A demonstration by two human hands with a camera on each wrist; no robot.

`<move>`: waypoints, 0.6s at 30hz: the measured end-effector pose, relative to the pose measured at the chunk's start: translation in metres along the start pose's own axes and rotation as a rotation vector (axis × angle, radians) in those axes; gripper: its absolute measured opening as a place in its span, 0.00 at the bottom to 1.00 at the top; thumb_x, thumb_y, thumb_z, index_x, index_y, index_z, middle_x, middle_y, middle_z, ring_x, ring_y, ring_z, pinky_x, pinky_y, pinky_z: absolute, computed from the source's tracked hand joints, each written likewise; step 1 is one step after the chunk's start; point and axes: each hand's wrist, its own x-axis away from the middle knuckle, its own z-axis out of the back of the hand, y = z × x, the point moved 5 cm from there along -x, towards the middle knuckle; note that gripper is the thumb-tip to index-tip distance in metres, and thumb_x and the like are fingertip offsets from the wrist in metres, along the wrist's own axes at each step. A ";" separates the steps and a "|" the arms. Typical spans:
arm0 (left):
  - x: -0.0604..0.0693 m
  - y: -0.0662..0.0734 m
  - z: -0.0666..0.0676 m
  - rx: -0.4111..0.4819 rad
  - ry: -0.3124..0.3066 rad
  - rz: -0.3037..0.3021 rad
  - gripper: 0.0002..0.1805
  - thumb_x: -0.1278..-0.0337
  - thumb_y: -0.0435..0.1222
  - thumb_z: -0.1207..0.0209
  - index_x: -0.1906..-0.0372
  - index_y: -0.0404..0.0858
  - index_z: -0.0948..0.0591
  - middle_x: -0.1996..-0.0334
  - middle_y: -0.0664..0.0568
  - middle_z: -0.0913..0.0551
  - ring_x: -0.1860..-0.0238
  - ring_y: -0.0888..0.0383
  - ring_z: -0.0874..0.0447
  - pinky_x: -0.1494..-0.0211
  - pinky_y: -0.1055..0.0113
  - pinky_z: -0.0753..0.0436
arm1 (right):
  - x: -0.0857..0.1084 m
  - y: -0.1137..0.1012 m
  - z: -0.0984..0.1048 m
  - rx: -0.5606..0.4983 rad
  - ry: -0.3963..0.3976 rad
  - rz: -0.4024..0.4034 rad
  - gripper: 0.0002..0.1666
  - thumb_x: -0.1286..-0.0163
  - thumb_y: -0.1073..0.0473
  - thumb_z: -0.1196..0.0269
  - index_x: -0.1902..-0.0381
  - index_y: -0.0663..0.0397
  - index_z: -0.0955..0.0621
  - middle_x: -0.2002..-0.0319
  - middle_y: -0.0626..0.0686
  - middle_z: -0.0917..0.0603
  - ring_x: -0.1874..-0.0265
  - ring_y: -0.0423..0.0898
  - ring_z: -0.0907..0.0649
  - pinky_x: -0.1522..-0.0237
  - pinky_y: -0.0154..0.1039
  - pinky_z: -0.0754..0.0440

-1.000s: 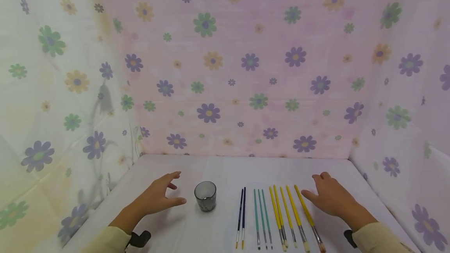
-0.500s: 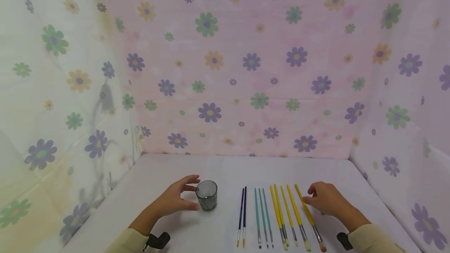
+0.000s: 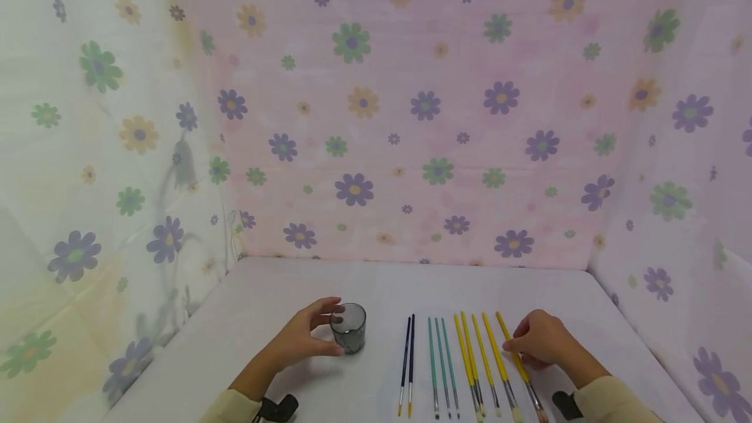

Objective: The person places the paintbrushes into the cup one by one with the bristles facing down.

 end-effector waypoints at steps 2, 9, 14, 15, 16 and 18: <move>-0.001 -0.002 -0.003 0.030 0.005 -0.006 0.52 0.59 0.42 0.17 0.25 0.48 0.31 0.31 0.50 0.22 0.31 0.46 0.23 0.27 0.31 0.35 | -0.002 0.001 0.000 0.004 -0.003 -0.009 0.26 0.46 0.48 0.19 0.63 0.62 0.16 0.71 0.53 0.16 0.75 0.45 0.17 0.74 0.39 0.15; -0.003 -0.007 -0.010 0.082 0.029 0.004 0.48 0.57 0.44 0.18 0.27 0.46 0.28 0.33 0.54 0.21 0.31 0.48 0.23 0.25 0.32 0.36 | -0.005 0.004 -0.001 0.006 0.007 0.005 0.21 0.48 0.54 0.18 0.66 0.60 0.16 0.75 0.52 0.16 0.78 0.44 0.18 0.75 0.38 0.16; -0.001 -0.006 -0.009 0.087 0.072 0.027 0.44 0.56 0.46 0.18 0.31 0.46 0.24 0.35 0.53 0.18 0.32 0.47 0.21 0.28 0.35 0.30 | -0.007 0.003 -0.002 -0.007 0.010 0.011 0.18 0.49 0.56 0.19 0.67 0.59 0.16 0.76 0.52 0.15 0.78 0.45 0.17 0.75 0.39 0.16; -0.001 -0.006 -0.009 0.089 0.074 0.030 0.43 0.55 0.46 0.19 0.31 0.47 0.24 0.35 0.53 0.18 0.33 0.47 0.21 0.28 0.35 0.30 | -0.007 0.003 -0.003 -0.012 0.008 0.012 0.18 0.49 0.56 0.19 0.68 0.59 0.16 0.76 0.52 0.15 0.78 0.45 0.17 0.75 0.40 0.15; -0.001 -0.006 -0.009 0.086 0.077 0.034 0.43 0.55 0.47 0.19 0.31 0.47 0.24 0.35 0.54 0.18 0.33 0.47 0.21 0.29 0.36 0.29 | -0.008 0.002 -0.003 -0.015 0.007 0.011 0.18 0.48 0.56 0.19 0.68 0.59 0.15 0.77 0.52 0.15 0.78 0.45 0.16 0.75 0.40 0.15; 0.000 -0.006 -0.009 0.081 0.077 0.035 0.43 0.53 0.48 0.20 0.30 0.47 0.24 0.36 0.53 0.18 0.34 0.48 0.20 0.29 0.37 0.28 | -0.009 0.002 -0.004 -0.022 0.002 -0.001 0.17 0.48 0.56 0.20 0.67 0.59 0.15 0.76 0.52 0.14 0.78 0.45 0.16 0.74 0.40 0.15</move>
